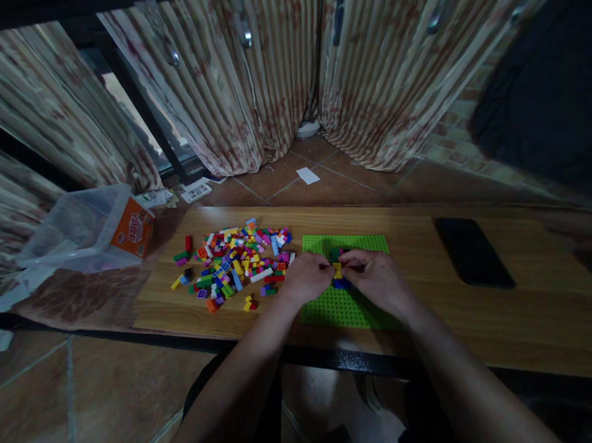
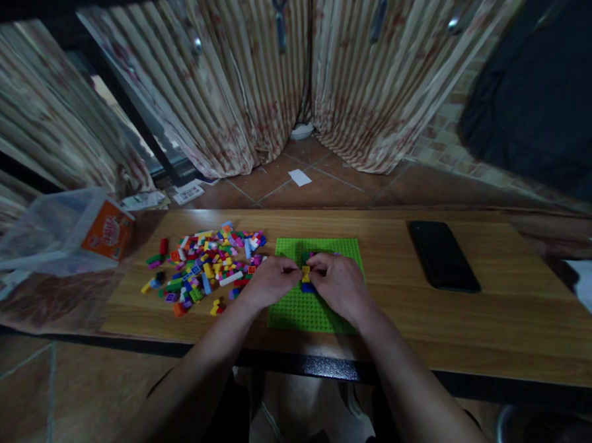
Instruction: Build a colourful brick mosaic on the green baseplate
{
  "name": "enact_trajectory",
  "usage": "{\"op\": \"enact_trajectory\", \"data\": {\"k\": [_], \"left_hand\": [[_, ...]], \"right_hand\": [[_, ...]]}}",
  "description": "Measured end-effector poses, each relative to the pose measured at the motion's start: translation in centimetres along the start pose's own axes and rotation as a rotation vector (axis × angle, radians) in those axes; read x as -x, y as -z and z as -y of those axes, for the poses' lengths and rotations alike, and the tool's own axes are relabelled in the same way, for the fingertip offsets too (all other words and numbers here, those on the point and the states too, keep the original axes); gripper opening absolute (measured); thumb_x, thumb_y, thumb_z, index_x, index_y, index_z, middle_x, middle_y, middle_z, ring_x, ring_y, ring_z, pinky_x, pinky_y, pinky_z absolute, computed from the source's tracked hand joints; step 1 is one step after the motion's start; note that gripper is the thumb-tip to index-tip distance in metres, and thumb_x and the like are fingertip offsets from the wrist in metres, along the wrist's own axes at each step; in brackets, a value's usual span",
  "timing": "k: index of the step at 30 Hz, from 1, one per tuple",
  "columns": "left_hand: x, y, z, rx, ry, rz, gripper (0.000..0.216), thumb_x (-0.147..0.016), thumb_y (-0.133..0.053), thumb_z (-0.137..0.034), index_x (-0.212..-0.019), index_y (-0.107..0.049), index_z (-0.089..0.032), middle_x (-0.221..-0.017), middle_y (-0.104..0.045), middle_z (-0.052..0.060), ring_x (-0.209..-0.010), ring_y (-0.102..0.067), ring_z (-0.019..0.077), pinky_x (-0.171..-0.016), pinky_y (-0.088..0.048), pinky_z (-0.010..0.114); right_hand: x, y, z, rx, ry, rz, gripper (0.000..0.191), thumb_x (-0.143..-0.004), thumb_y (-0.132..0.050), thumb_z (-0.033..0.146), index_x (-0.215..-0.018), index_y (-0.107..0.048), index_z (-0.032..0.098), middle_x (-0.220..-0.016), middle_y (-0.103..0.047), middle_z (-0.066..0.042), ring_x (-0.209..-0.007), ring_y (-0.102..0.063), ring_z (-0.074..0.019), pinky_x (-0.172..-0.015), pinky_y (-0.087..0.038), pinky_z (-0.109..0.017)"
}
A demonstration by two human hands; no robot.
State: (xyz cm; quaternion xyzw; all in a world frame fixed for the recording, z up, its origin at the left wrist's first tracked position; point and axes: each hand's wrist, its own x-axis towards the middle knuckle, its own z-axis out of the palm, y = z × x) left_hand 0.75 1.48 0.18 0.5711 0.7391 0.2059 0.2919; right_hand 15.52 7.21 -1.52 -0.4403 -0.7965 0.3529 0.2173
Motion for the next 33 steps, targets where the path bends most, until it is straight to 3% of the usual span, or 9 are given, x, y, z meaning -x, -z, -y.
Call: {"op": "enact_trajectory", "data": {"k": [11, 24, 30, 33], "left_hand": [[-0.1, -0.4, -0.4, -0.039, 0.053, -0.035, 0.027, -0.078, -0.050, -0.020, -0.078, -0.076, -0.017, -0.065, -0.067, 0.004, -0.062, -0.058, 0.0154, -0.059, -0.043, 0.025], [0.0, -0.8, -0.4, -0.083, 0.008, -0.089, 0.027, -0.077, -0.048, -0.016, -0.076, -0.075, -0.016, -0.067, -0.068, 0.004, -0.064, -0.058, 0.0158, -0.060, -0.043, 0.025], [0.5, -0.5, -0.1, -0.031, -0.037, -0.054, 0.027, -0.080, -0.048, -0.019, -0.076, -0.074, -0.017, -0.065, -0.068, 0.003, -0.065, -0.058, 0.0151, -0.062, -0.043, 0.024], [0.7, -0.2, 0.2, -0.008, -0.044, -0.035, 0.026, -0.079, -0.048, -0.020, -0.073, -0.073, -0.017, -0.063, -0.066, 0.002, -0.062, -0.057, 0.0144, -0.059, -0.041, 0.023]], "right_hand": [[-0.2, -0.2, -0.2, 0.037, 0.012, -0.021, 0.028, -0.073, -0.056, 0.014, -0.096, -0.069, 0.021, -0.077, -0.074, -0.001, -0.070, -0.068, -0.0178, -0.067, -0.051, -0.030], [-0.3, -0.2, 0.8, 0.121, 0.004, -0.023, 0.026, -0.073, -0.052, 0.011, -0.093, -0.067, 0.019, -0.072, -0.073, -0.001, -0.066, -0.066, -0.0170, -0.063, -0.047, -0.028], [-0.1, 0.2, 0.5, -0.017, 0.002, -0.044, 0.019, -0.074, -0.055, 0.017, -0.090, -0.066, 0.020, -0.073, -0.074, -0.001, -0.068, -0.068, -0.0173, -0.065, -0.050, -0.029], [-0.3, 0.9, 0.2, -0.091, -0.021, -0.145, 0.016, -0.075, -0.058, 0.024, -0.088, -0.067, 0.020, -0.075, -0.074, -0.002, -0.065, -0.068, -0.0176, -0.061, -0.050, -0.029]]}}
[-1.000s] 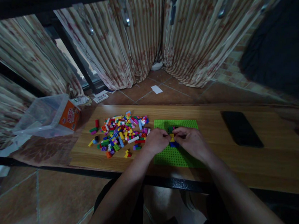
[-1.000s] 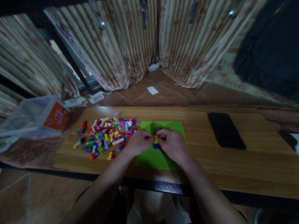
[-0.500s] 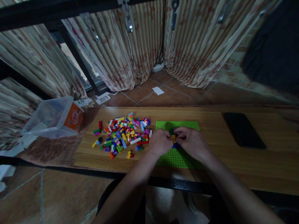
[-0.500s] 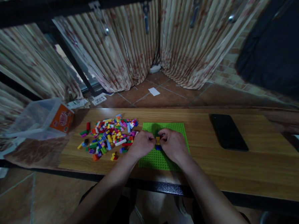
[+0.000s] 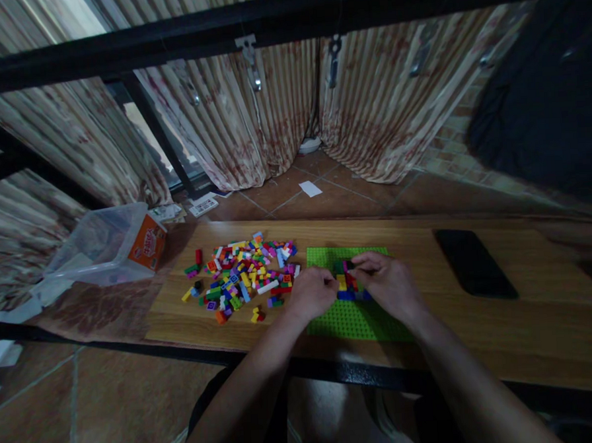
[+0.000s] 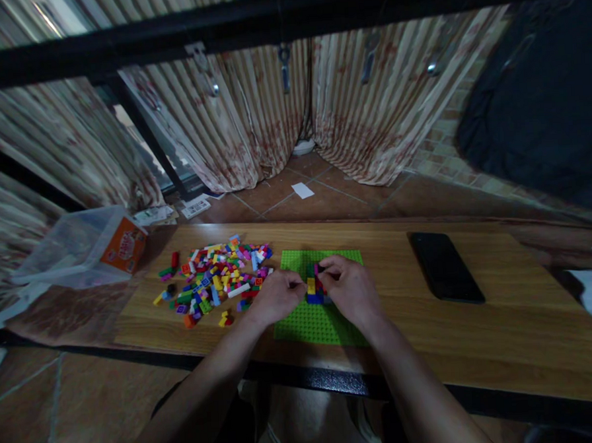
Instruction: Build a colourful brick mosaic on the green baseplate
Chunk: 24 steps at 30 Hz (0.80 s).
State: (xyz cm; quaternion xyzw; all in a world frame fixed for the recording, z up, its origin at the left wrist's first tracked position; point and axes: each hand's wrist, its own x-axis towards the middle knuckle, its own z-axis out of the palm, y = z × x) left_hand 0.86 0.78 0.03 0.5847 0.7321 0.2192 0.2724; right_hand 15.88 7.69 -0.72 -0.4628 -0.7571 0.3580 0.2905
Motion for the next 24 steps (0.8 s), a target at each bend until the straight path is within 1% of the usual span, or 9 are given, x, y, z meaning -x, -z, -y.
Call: {"op": "enact_trajectory", "data": {"k": [3, 5, 10, 14, 16, 19, 21, 23, 24], "left_hand": [[-0.1, 0.7, 0.7, 0.039, -0.007, -0.018, 0.026, -0.080, -0.048, -0.021, -0.070, -0.071, -0.016, -0.060, -0.063, 0.000, -0.059, -0.054, 0.0127, -0.056, -0.038, 0.022], [-0.2, 1.3, 1.5, 0.071, -0.006, -0.061, 0.026, -0.080, -0.048, -0.023, -0.069, -0.070, -0.015, -0.059, -0.061, 0.000, -0.057, -0.053, 0.0118, -0.054, -0.037, 0.021], [-0.4, 3.6, 3.9, 0.123, 0.019, -0.190, 0.028, -0.082, -0.047, -0.027, -0.068, -0.068, -0.014, -0.056, -0.056, -0.002, -0.054, -0.048, 0.0100, -0.052, -0.035, 0.020], [-0.1, 6.4, 5.9, 0.059, 0.082, -0.343, 0.028, -0.082, -0.047, -0.026, -0.066, -0.067, -0.013, -0.056, -0.057, -0.002, -0.055, -0.050, 0.0103, -0.054, -0.036, 0.020], [0.3, 8.1, 7.3, 0.012, 0.151, -0.450, 0.024, -0.081, -0.049, -0.024, -0.073, -0.069, -0.013, -0.063, -0.063, 0.000, -0.061, -0.055, 0.0118, -0.058, -0.038, 0.021], [1.4, 10.9, 9.9, -0.063, 0.329, -0.615, 0.024, -0.079, -0.053, -0.020, -0.091, -0.072, -0.015, -0.083, -0.072, 0.006, -0.077, -0.063, 0.0167, -0.067, -0.044, 0.023], [2.3, 12.5, 11.9, -0.142, 0.462, -0.689, 0.030, -0.078, -0.052, -0.017, -0.102, -0.071, -0.017, -0.096, -0.073, 0.009, -0.089, -0.065, 0.0201, -0.075, -0.046, 0.026], [3.2, 13.8, 13.9, -0.207, 0.629, -0.730, 0.037, -0.075, -0.054, -0.013, -0.107, -0.070, -0.020, -0.105, -0.072, 0.010, -0.097, -0.065, 0.0231, -0.082, -0.047, 0.029], [3.5, 14.3, 14.8, -0.218, 0.659, -0.742, 0.039, -0.074, -0.055, -0.012, -0.110, -0.070, -0.019, -0.109, -0.070, 0.011, -0.101, -0.064, 0.0251, -0.085, -0.047, 0.031]], "right_hand": [[-0.4, 0.9, -0.5, 0.010, -0.019, -0.136, 0.018, -0.075, -0.060, 0.030, -0.088, -0.068, 0.020, -0.077, -0.074, -0.004, -0.064, -0.067, -0.0188, -0.061, -0.050, -0.030], [-0.6, 1.3, -0.9, 0.038, -0.029, -0.185, 0.020, -0.076, -0.059, 0.032, -0.089, -0.068, 0.020, -0.079, -0.073, -0.005, -0.068, -0.068, -0.0200, -0.064, -0.051, -0.031], [-0.6, 1.3, -1.5, 0.089, -0.014, -0.180, 0.021, -0.078, -0.059, 0.037, -0.089, -0.068, 0.023, -0.085, -0.074, -0.005, -0.078, -0.069, -0.0231, -0.073, -0.052, -0.036], [-0.4, 1.1, -1.5, 0.172, 0.002, -0.160, 0.023, -0.079, -0.057, 0.041, -0.089, -0.069, 0.024, -0.088, -0.074, -0.005, -0.080, -0.069, -0.0253, -0.073, -0.051, -0.037], [-0.3, 1.1, -1.6, 0.204, 0.020, -0.162, 0.024, -0.079, -0.056, 0.042, -0.089, -0.069, 0.025, -0.088, -0.074, -0.005, -0.078, -0.069, -0.0255, -0.071, -0.051, -0.037], [-0.3, 1.1, -2.0, 0.247, 0.055, -0.166, 0.027, -0.080, -0.053, 0.045, -0.088, -0.068, 0.025, -0.087, -0.074, -0.005, -0.072, -0.068, -0.0248, -0.066, -0.051, -0.037], [-0.3, 1.2, -2.1, 0.272, 0.056, -0.163, 0.029, -0.080, -0.052, 0.048, -0.087, -0.069, 0.025, -0.084, -0.074, -0.005, -0.066, -0.067, -0.0242, -0.063, -0.050, -0.036], [-0.3, 1.2, -2.2, 0.294, 0.049, -0.144, 0.031, -0.080, -0.051, 0.049, -0.088, -0.069, 0.025, -0.081, -0.074, -0.005, -0.063, -0.067, -0.0237, -0.060, -0.049, -0.035], [-0.2, 1.3, -2.1, 0.305, 0.049, -0.136, 0.032, -0.080, -0.050, 0.049, -0.088, -0.069, 0.024, -0.081, -0.074, -0.005, -0.063, -0.067, -0.0238, -0.060, -0.049, -0.035]]}}
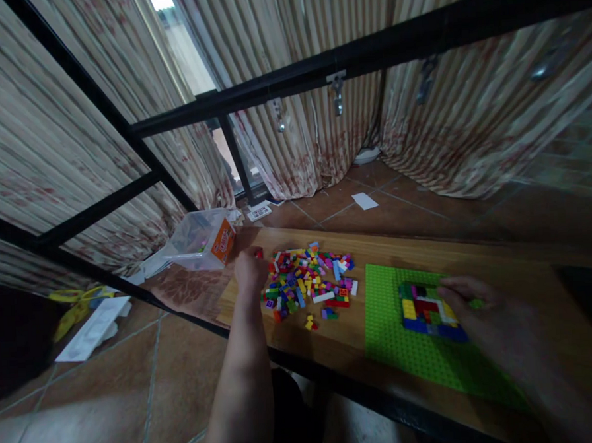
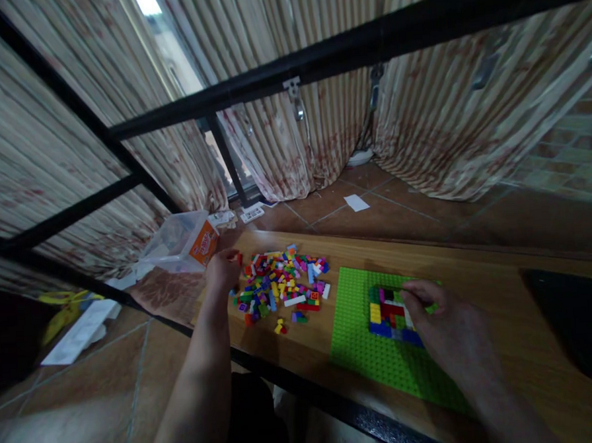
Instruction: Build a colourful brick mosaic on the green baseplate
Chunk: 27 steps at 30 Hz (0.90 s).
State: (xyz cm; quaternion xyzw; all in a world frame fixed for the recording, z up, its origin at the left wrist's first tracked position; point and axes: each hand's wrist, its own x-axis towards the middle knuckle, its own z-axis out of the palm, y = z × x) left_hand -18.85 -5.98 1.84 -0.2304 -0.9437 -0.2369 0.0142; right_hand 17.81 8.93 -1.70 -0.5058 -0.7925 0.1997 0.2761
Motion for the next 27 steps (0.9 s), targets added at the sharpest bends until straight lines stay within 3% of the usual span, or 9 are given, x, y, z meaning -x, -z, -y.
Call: {"op": "enact_trajectory", "data": {"k": [4, 7, 11, 15, 22, 27], "left_hand": [[-1.9, -0.4, 2.8, 0.001, -0.005, 0.003, 0.048, -0.076, -0.055, -0.012, -0.122, -0.063, -0.018, -0.122, -0.066, 0.010, -0.108, -0.061, 0.0238, -0.091, -0.045, 0.029], [-3.0, -1.6, 3.5, 0.021, -0.050, 0.036, 0.047, -0.085, -0.050, -0.020, -0.131, -0.056, -0.016, -0.123, -0.065, 0.009, -0.106, -0.063, 0.0194, -0.089, -0.046, 0.025], [-3.4, -2.9, 3.2, 0.011, -0.103, 0.082, 0.040, -0.088, -0.048, -0.027, -0.125, -0.061, -0.016, -0.120, -0.066, 0.010, -0.107, -0.062, 0.0199, -0.090, -0.045, 0.025], [-3.0, -3.3, 2.7, -0.021, -0.108, 0.103, 0.034, -0.082, -0.053, -0.018, -0.112, -0.069, -0.017, -0.112, -0.070, 0.012, -0.104, -0.063, 0.0225, -0.089, -0.045, 0.028], [-2.0, -2.7, 2.0, -0.011, -0.142, 0.210, 0.034, -0.070, -0.059, -0.010, -0.099, -0.073, -0.017, -0.093, -0.074, 0.008, -0.088, -0.066, 0.0205, -0.073, -0.047, 0.024], [-0.8, -1.2, 1.3, 0.031, -0.173, 0.258, 0.035, -0.071, -0.057, -0.010, -0.103, -0.072, -0.014, -0.093, -0.075, 0.008, -0.084, -0.067, 0.0205, -0.071, -0.048, 0.024]], "right_hand": [[0.0, 0.2, 0.4, 0.036, 0.037, 0.030, 0.035, -0.081, -0.048, 0.050, -0.090, -0.069, 0.023, -0.084, -0.074, -0.006, -0.065, -0.067, -0.0249, -0.059, -0.048, -0.035], [0.0, 0.1, 0.7, 0.036, 0.047, 0.047, 0.035, -0.081, -0.048, 0.049, -0.088, -0.070, 0.023, -0.079, -0.073, -0.006, -0.061, -0.066, -0.0242, -0.056, -0.048, -0.035], [0.0, -0.4, 0.6, 0.050, 0.079, 0.044, 0.035, -0.083, -0.046, 0.049, -0.088, -0.070, 0.025, -0.081, -0.073, -0.005, -0.066, -0.067, -0.0247, -0.060, -0.049, -0.035], [0.2, -0.7, 0.3, 0.071, 0.127, 0.043, 0.034, -0.083, -0.047, 0.049, -0.089, -0.069, 0.024, -0.081, -0.073, -0.005, -0.066, -0.067, -0.0241, -0.061, -0.049, -0.035], [0.2, -0.6, 0.6, 0.032, 0.193, 0.032, 0.033, -0.085, -0.045, 0.048, -0.087, -0.068, 0.024, -0.087, -0.073, -0.005, -0.070, -0.067, -0.0236, -0.066, -0.049, -0.036], [0.1, -0.4, 0.6, 0.035, 0.186, 0.002, 0.031, -0.085, -0.046, 0.046, -0.088, -0.069, 0.024, -0.083, -0.073, -0.004, -0.065, -0.066, -0.0220, -0.064, -0.049, -0.035]]}}
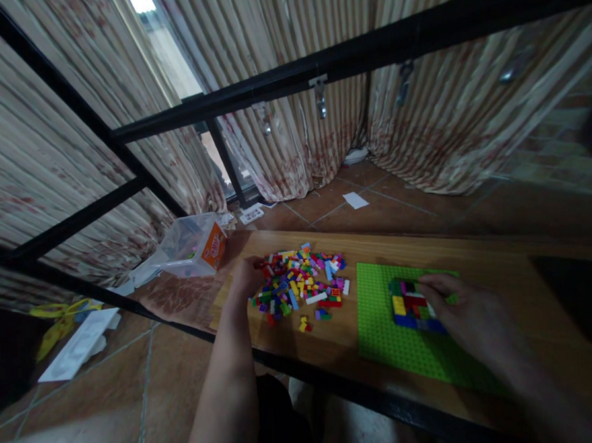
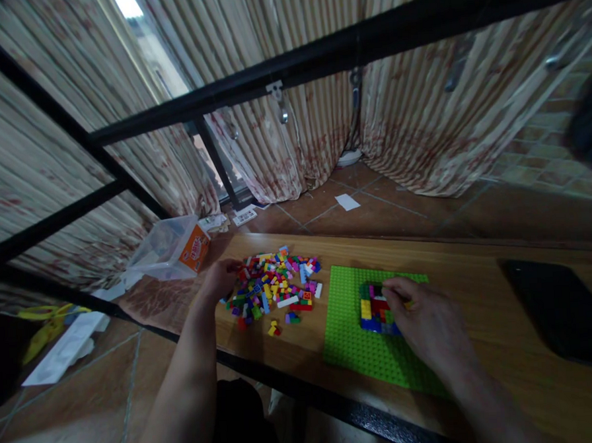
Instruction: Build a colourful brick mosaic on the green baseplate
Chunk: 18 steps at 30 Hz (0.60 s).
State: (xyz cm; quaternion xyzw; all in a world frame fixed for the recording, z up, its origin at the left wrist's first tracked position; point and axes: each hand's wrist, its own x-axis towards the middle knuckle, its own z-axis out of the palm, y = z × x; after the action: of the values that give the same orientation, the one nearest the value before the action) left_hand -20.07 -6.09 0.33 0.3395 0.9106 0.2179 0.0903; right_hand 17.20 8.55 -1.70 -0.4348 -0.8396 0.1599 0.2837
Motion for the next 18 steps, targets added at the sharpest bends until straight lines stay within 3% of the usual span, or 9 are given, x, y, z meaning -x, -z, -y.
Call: {"op": "enact_trajectory", "data": {"k": [4, 7, 13, 18], "left_hand": [[1.4, 0.8, -1.1, 0.061, -0.048, -0.012, 0.035, -0.078, -0.049, -0.011, -0.105, -0.071, -0.014, -0.096, -0.074, 0.008, -0.086, -0.067, 0.0199, -0.077, -0.049, 0.026], [2.4, 0.2, -2.9, 0.264, -0.175, -0.011, 0.033, -0.079, -0.050, -0.014, -0.104, -0.071, -0.013, -0.098, -0.074, 0.008, -0.090, -0.067, 0.0208, -0.082, -0.050, 0.029], [5.6, -4.6, -9.2, 0.623, -0.486, 0.260, 0.029, -0.082, -0.054, -0.023, -0.105, -0.069, -0.014, -0.101, -0.072, 0.007, -0.093, -0.066, 0.0204, -0.085, -0.051, 0.031], [9.0, -8.0, -13.2, 0.652, -0.545, 0.428, 0.025, -0.084, -0.055, -0.021, -0.104, -0.069, -0.017, -0.099, -0.073, 0.005, -0.089, -0.066, 0.0176, -0.082, -0.052, 0.029]], "right_hand": [[-0.2, 0.3, 0.2, -0.030, -0.011, -0.010, 0.027, -0.084, -0.049, 0.041, -0.088, -0.069, 0.024, -0.080, -0.073, -0.004, -0.069, -0.067, -0.0225, -0.069, -0.050, -0.036], [-0.4, 0.6, 0.5, -0.065, -0.034, -0.040, 0.024, -0.084, -0.050, 0.038, -0.086, -0.069, 0.024, -0.082, -0.074, -0.004, -0.076, -0.068, -0.0238, -0.076, -0.050, -0.038], [-0.7, 1.2, 0.8, -0.254, -0.148, -0.108, 0.023, -0.084, -0.052, 0.037, -0.088, -0.069, 0.022, -0.085, -0.074, -0.004, -0.078, -0.068, -0.0216, -0.074, -0.051, -0.034], [-0.7, 1.7, 0.0, -0.403, -0.167, -0.162, 0.022, -0.083, -0.055, 0.039, -0.086, -0.069, 0.022, -0.085, -0.073, -0.004, -0.081, -0.067, -0.0211, -0.075, -0.050, -0.033]]}}
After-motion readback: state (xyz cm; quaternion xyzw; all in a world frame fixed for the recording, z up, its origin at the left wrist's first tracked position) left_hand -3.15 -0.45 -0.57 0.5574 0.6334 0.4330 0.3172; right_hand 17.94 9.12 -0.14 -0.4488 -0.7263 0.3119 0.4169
